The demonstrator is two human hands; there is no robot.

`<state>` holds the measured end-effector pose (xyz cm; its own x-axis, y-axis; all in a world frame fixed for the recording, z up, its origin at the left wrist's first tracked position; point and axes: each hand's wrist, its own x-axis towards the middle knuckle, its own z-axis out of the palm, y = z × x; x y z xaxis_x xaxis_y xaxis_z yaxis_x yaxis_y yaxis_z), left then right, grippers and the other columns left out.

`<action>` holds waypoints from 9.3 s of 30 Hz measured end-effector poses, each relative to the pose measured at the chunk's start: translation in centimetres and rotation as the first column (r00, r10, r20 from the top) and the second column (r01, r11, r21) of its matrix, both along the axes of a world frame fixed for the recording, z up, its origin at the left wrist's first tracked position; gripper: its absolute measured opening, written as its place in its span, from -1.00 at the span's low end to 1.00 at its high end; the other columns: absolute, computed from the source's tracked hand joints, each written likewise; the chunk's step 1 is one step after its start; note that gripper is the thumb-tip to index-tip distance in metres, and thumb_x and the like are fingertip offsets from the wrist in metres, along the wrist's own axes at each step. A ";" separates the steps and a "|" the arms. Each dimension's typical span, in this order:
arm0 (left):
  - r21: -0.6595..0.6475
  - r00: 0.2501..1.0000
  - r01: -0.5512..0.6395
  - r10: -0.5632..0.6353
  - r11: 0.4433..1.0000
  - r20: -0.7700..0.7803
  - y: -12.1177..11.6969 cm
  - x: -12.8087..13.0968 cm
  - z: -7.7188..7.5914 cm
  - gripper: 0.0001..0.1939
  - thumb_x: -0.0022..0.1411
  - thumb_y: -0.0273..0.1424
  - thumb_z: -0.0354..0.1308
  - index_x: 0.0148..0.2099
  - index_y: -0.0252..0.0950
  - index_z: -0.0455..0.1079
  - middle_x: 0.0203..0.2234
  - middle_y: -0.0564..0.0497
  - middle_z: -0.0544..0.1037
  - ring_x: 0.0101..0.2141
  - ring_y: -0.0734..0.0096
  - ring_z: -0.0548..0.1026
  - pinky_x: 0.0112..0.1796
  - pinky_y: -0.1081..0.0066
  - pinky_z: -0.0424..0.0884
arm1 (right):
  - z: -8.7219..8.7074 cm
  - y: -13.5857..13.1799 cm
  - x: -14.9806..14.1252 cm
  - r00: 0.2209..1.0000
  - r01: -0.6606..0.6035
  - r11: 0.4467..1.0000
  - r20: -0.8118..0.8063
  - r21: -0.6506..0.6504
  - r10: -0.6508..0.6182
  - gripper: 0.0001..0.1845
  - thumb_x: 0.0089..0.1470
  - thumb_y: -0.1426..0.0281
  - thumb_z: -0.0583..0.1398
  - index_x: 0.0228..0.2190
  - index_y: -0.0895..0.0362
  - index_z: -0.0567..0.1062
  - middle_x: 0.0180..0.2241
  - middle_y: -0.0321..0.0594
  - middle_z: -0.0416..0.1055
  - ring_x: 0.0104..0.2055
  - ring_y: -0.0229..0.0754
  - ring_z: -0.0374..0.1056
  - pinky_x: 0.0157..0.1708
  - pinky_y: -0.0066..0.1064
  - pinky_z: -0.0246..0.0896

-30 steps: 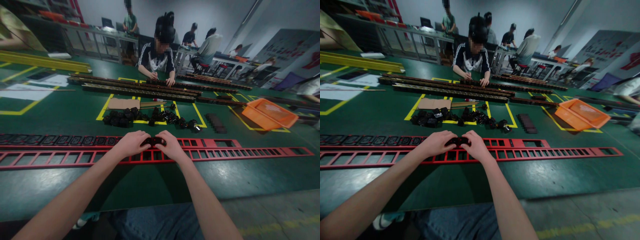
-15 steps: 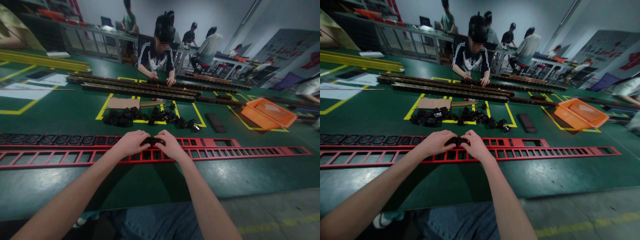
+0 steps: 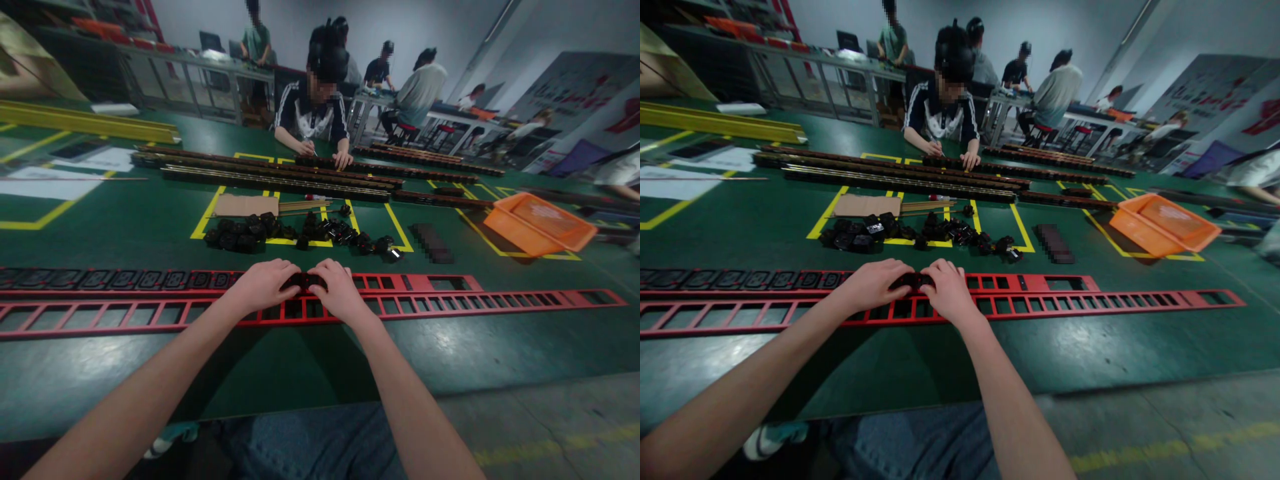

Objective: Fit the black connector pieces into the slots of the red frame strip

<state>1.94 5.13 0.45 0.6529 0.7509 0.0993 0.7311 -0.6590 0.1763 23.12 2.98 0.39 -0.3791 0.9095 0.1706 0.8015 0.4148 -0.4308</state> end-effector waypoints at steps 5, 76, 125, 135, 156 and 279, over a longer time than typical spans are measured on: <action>0.008 1.000 -0.002 0.002 1.000 -0.001 0.0 0.1 -0.2 -0.66 0.34 -0.19 0.04 0.07 -0.22 0.34 -0.15 -0.06 0.54 -0.12 0.21 0.50 -0.18 0.30 0.41 | 0.0 0.2 0.7 0.994 0.095 0.992 -0.064 0.080 -0.090 -0.81 0.21 0.40 0.20 -0.13 0.07 0.52 -0.07 -0.17 0.44 0.03 -0.07 0.27 -0.04 -0.19 0.09; 0.108 0.996 -0.093 0.092 0.990 0.008 -1.1 0.7 0.2 -0.51 0.36 -0.05 -0.04 0.14 -0.27 0.32 -0.04 -0.15 0.51 -0.06 0.14 0.44 -0.08 0.20 0.33 | 1.3 -1.0 2.0 0.755 0.595 0.799 0.276 0.092 -0.594 -0.61 0.26 0.16 0.06 -0.04 0.15 0.41 -0.20 0.04 0.54 -0.05 0.14 0.41 -0.04 -0.09 -0.03; 0.010 0.990 -0.139 0.139 0.990 -0.003 -1.3 0.6 0.5 -0.78 0.24 -0.31 -0.02 -0.08 -0.23 0.28 -0.24 -0.07 0.52 -0.20 0.16 0.46 -0.21 0.22 0.36 | -0.9 4.1 6.8 0.778 0.571 0.806 0.211 0.155 -0.592 -0.68 0.18 0.32 0.12 -0.03 0.06 0.43 0.03 -0.06 0.34 0.06 0.05 0.30 0.13 0.06 0.01; -0.012 0.987 -0.158 0.158 0.987 -0.016 -1.3 0.6 0.7 -0.69 0.14 -0.37 0.01 -0.04 -0.26 0.26 -0.24 -0.10 0.50 -0.21 0.13 0.46 -0.20 0.20 0.37 | -1.6 4.2 7.6 0.840 0.542 0.821 -0.102 0.182 -0.532 -0.61 0.10 0.45 0.15 -0.01 0.11 0.31 -0.06 -0.05 0.37 -0.06 0.01 0.37 -0.08 -0.14 0.30; 0.002 0.987 -0.157 0.157 0.988 -0.016 -1.3 0.7 0.8 -0.69 0.13 -0.39 0.02 -0.04 -0.23 0.27 -0.26 -0.09 0.51 -0.19 0.12 0.46 -0.19 0.21 0.38 | -0.6 0.7 0.2 0.810 0.252 0.965 -0.561 0.072 -0.170 -0.58 0.07 0.37 0.18 -0.01 0.10 0.31 -0.10 -0.14 0.41 -0.05 -0.12 0.38 0.03 -0.23 0.31; 0.075 0.994 -0.098 0.095 0.992 0.046 -1.5 0.8 0.3 -0.76 0.35 -0.29 0.00 0.00 -0.20 0.37 -0.16 -0.06 0.50 -0.14 0.23 0.45 -0.18 0.27 0.41 | 0.3 -2.2 -2.0 0.953 0.159 0.980 0.239 0.122 -0.184 -0.73 0.26 0.26 0.14 -0.08 0.07 0.52 -0.19 -0.12 0.48 -0.06 0.00 0.27 -0.08 -0.14 0.08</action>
